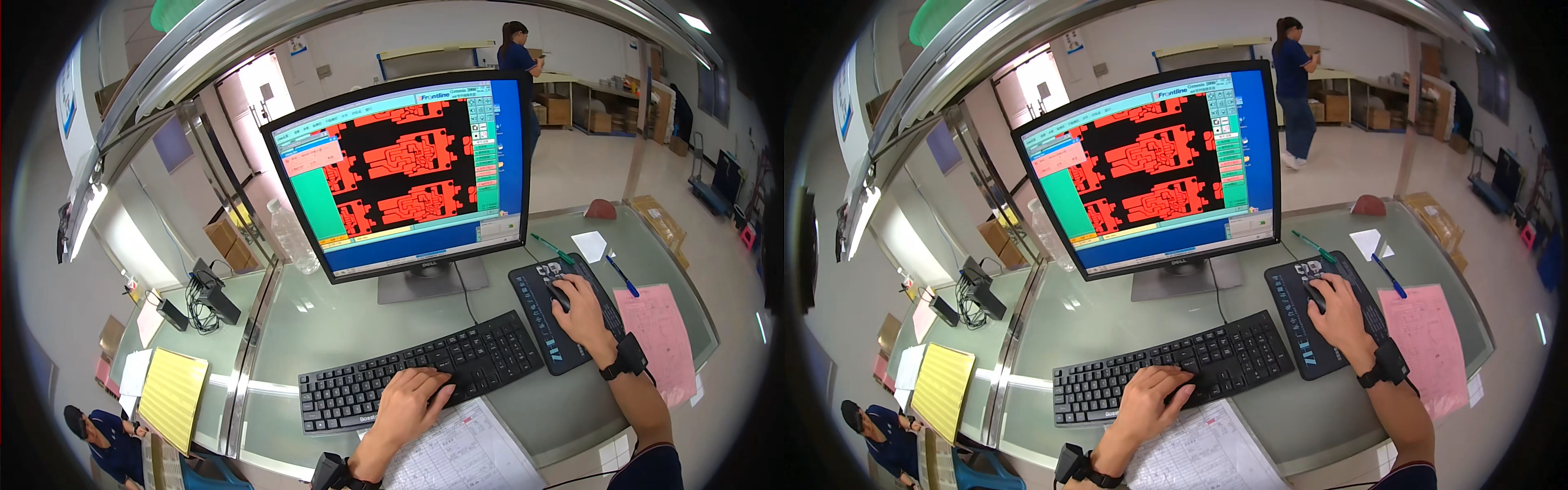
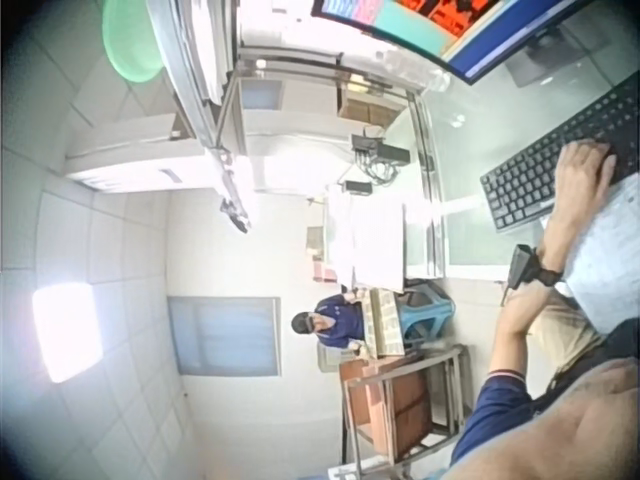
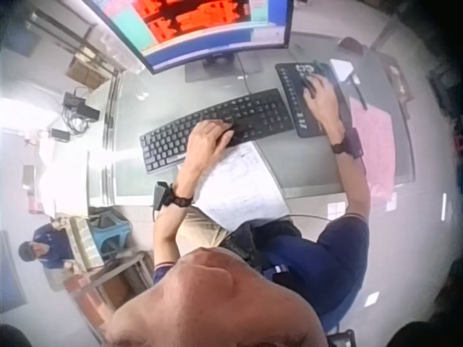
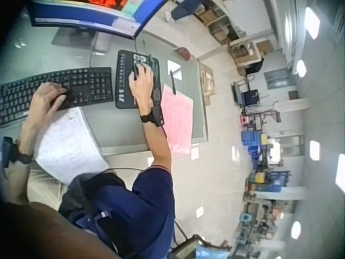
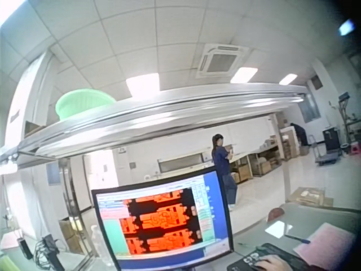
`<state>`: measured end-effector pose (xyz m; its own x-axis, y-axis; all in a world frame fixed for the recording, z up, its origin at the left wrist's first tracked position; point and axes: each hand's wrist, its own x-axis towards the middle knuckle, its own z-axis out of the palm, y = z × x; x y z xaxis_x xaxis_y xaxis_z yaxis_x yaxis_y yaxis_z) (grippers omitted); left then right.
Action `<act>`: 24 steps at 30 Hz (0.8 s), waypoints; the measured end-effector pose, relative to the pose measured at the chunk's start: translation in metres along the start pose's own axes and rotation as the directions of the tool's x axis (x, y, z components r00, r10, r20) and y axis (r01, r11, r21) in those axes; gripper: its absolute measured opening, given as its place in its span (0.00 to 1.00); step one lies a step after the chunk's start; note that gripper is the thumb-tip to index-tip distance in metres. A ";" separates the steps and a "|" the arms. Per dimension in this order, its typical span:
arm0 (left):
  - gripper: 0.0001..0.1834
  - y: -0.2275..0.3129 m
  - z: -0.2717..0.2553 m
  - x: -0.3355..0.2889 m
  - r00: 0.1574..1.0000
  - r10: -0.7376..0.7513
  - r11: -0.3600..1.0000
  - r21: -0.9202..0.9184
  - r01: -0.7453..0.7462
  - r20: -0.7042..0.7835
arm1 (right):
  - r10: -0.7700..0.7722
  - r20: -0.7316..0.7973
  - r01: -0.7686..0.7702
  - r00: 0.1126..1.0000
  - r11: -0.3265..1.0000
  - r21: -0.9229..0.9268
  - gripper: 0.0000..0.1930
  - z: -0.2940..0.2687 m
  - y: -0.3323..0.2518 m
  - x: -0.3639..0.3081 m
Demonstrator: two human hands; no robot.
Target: Operating a computer to configure fabrication software and navigating through different workstations to manage tasks.
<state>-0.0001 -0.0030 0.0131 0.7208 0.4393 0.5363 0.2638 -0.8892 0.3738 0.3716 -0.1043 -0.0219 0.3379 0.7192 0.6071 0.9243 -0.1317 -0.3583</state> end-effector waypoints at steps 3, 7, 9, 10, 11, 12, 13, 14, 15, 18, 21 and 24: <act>0.11 0.000 -0.001 0.000 1.000 0.000 1.000 -0.008 0.000 -0.006 | 0.000 0.012 0.000 1.000 1.000 -0.006 0.20 0.000 0.000 0.000; 0.10 -0.001 0.000 0.000 1.000 0.003 1.000 -0.017 -0.004 -0.021 | 0.016 0.021 -0.015 1.000 1.000 -0.010 0.20 -0.001 -0.001 0.001; 0.10 0.000 0.000 0.001 1.000 0.000 1.000 -0.020 0.000 -0.024 | 0.017 0.022 -0.017 1.000 1.000 -0.009 0.20 -0.001 -0.001 0.001; 0.10 0.000 0.000 0.001 1.000 -0.003 1.000 -0.022 0.003 -0.027 | 0.017 0.022 -0.017 1.000 1.000 -0.008 0.20 0.000 0.000 0.001; 0.10 0.000 0.000 0.001 1.000 -0.004 1.000 -0.022 0.004 -0.028 | 0.017 0.021 -0.017 1.000 1.000 -0.006 0.20 0.000 -0.001 0.002; 0.09 -0.001 0.001 0.000 0.999 -0.001 1.000 -0.022 0.000 -0.032 | 0.016 0.022 -0.016 1.000 1.000 -0.006 0.20 0.000 -0.001 0.002; 0.09 -0.001 0.001 0.000 0.999 0.003 1.000 -0.021 -0.004 -0.036 | 0.012 0.022 -0.012 1.000 1.000 -0.006 0.20 0.000 0.000 0.001; 0.09 -0.001 0.001 0.000 0.999 0.003 1.000 -0.022 -0.004 -0.038 | 0.008 0.022 -0.008 1.000 1.000 -0.007 0.20 -0.001 0.000 0.001; 0.09 -0.001 0.001 0.001 0.999 0.001 1.000 -0.025 -0.002 -0.035 | 0.007 0.022 -0.007 1.000 1.000 -0.008 0.20 -0.001 0.000 0.001; 0.09 -0.002 0.001 0.000 1.000 -0.010 0.999 -0.032 0.009 -0.029 | 0.010 0.024 -0.010 1.000 1.000 -0.010 0.20 0.000 0.000 0.001; 0.09 -0.001 0.001 0.000 0.999 -0.026 0.999 -0.035 0.025 -0.028 | 0.009 0.023 -0.009 1.000 1.000 -0.009 0.20 -0.001 -0.001 0.002; 0.10 0.000 0.000 0.000 0.999 -0.039 0.999 -0.036 0.038 -0.032 | 0.011 0.031 -0.010 0.999 1.000 -0.004 0.20 -0.001 0.000 0.002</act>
<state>-0.0001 -0.0025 0.0132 0.6893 0.4776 0.5448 0.2676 -0.8666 0.4212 0.3719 -0.1036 -0.0202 0.3419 0.7385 0.5811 0.9213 -0.1417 -0.3620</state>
